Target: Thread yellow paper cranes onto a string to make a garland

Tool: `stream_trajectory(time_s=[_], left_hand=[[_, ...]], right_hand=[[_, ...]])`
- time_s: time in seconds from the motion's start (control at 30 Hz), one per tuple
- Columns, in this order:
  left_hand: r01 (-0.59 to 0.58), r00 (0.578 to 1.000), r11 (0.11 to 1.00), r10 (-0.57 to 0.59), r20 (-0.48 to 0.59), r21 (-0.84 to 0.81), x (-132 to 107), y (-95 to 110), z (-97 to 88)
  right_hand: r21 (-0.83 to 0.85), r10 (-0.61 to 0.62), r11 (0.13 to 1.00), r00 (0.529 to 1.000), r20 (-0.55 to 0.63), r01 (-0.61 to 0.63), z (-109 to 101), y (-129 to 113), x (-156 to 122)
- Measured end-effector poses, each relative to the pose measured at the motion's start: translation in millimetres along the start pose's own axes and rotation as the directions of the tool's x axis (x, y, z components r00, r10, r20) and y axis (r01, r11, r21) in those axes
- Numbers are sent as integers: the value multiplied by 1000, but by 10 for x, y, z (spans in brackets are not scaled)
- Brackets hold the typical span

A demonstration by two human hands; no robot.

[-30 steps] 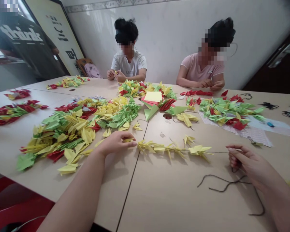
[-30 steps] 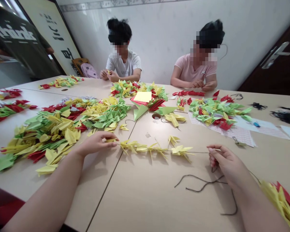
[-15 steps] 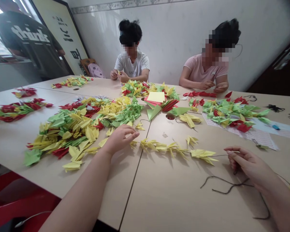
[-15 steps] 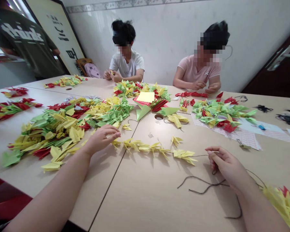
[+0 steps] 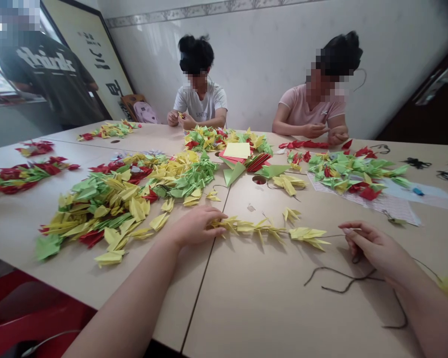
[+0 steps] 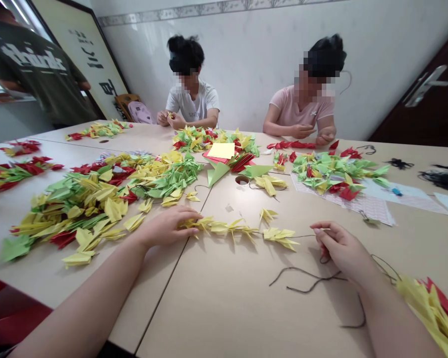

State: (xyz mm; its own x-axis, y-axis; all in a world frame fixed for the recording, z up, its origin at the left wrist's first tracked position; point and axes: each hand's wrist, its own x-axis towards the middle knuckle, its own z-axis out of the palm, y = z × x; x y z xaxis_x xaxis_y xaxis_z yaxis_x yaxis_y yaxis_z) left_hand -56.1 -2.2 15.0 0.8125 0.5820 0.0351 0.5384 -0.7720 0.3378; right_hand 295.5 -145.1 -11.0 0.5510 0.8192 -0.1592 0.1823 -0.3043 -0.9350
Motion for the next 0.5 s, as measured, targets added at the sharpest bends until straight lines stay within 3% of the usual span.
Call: stream_trajectory(time_s=[0.27, 0.4, 0.5], left_hand=[[11, 997, 996, -5, -73, 86, -63, -13, -38], [-21, 989, 988, 43, -145, 152, 6, 250, 6], [-19, 991, 982, 44, -129, 190, 119, 537, 171]], right_hand=[[20, -35, 999, 999, -6, 35, -13, 28, 28], [17, -67, 998, 998, -8, 67, -24, 74, 66], [-5, -59, 998, 998, 12, 59, -12, 71, 69]])
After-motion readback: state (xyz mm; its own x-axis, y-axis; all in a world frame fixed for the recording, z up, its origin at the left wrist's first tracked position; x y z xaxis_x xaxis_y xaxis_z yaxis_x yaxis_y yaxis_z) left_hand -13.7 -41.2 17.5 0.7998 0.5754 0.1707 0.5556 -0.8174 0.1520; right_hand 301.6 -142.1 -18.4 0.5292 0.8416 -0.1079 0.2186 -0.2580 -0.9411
